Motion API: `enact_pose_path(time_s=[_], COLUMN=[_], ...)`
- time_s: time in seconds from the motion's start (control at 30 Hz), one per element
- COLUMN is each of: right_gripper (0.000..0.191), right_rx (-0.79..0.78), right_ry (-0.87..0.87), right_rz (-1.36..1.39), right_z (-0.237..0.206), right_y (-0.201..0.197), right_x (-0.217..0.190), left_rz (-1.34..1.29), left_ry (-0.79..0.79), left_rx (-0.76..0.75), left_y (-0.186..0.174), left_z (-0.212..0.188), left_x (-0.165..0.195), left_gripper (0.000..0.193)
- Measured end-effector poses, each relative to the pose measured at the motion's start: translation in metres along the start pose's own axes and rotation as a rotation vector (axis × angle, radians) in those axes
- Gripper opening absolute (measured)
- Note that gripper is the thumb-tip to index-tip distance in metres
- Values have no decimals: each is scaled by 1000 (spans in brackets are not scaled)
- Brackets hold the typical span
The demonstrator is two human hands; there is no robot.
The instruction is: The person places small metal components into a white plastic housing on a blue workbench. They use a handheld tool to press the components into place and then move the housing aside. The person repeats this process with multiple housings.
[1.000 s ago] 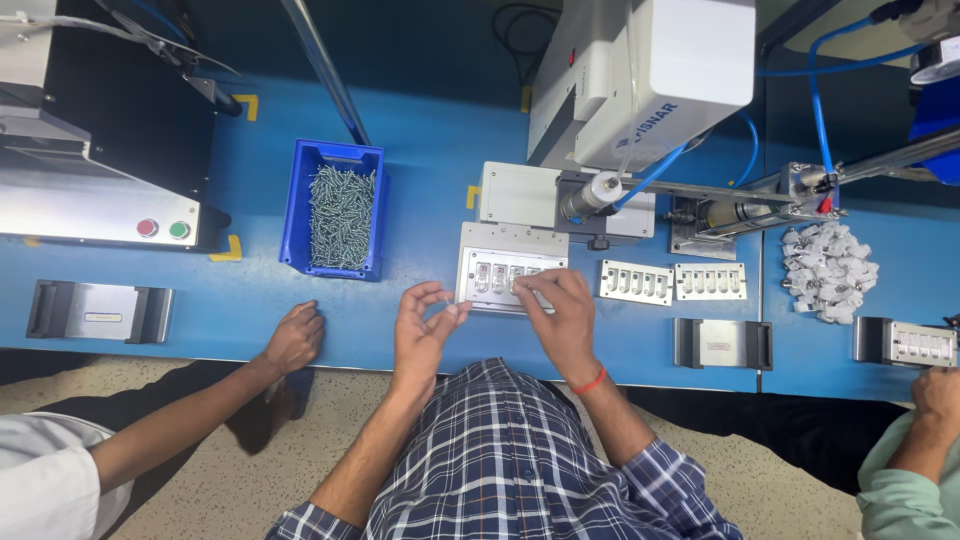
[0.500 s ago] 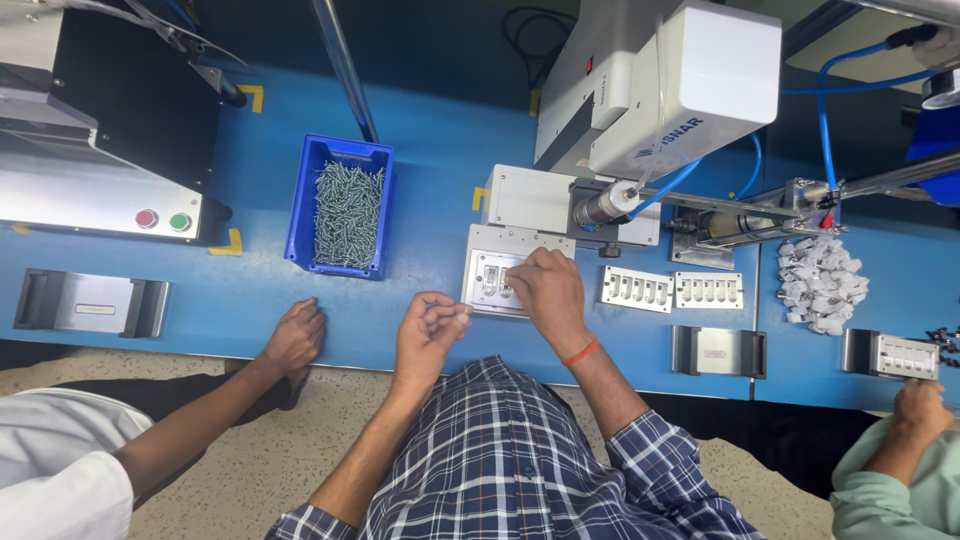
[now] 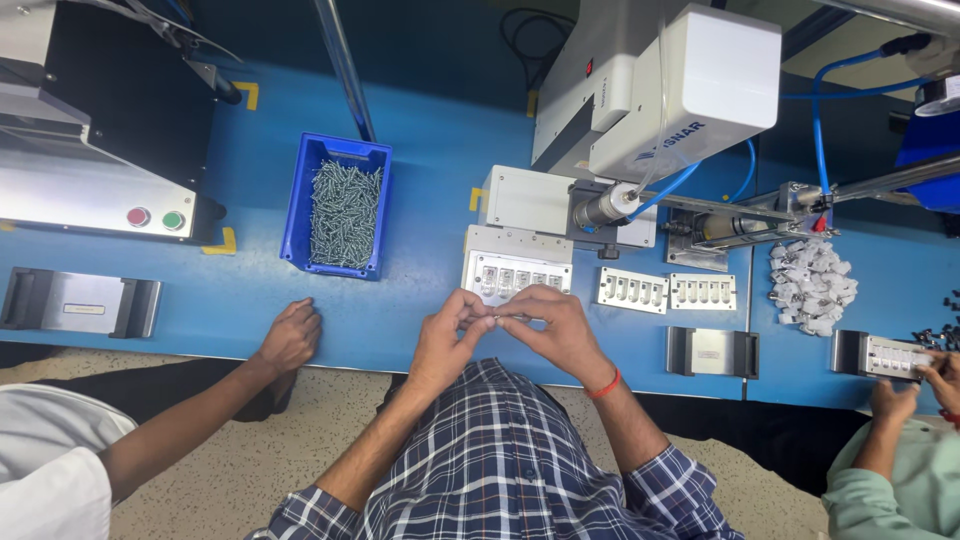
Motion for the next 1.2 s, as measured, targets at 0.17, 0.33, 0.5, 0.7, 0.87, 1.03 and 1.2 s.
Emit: enact_pose_path(time_s=[0.17,0.33,0.5,0.7,0.87,1.03,1.2], right_gripper=[13,11,10,18,83,90,82], right_rx=[264,268,213,79,32,-204,-78], right_ry=[-146,-107,-97,-13,-251,-213,-333], right_rz=[-179,-290,-334,-416,-455,-514,-392], right_z=[8,21,29,48,29,29,38], right_y=[-16,1,16,27,10,13,-8], right_x=[-2,21,33,40,17,36,-6], left_rz=[4,26,-17,5,-45,-84,-173], left_ry=[126,-179,-93,-148,-165,-193,-220], left_rx=[132,224,264,261,231,192,125], left_y=[-15,-31,-44,-41,-40,-31,-15], left_z=[3,0,-6,-11,-14,-21,-29], left_x=[14,-25,-29,-44,-53,-62,-62], left_gripper=[34,46,40,38,36,36,40])
Point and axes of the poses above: each hand's wrist, its own z-axis towards the middle knuckle, its own y-axis out of the palm, x = y × z, the point moved 10 cm from there along z, towards the middle knuckle, and after that the axes turned 13 degrees about x, right-handed, at the moved point
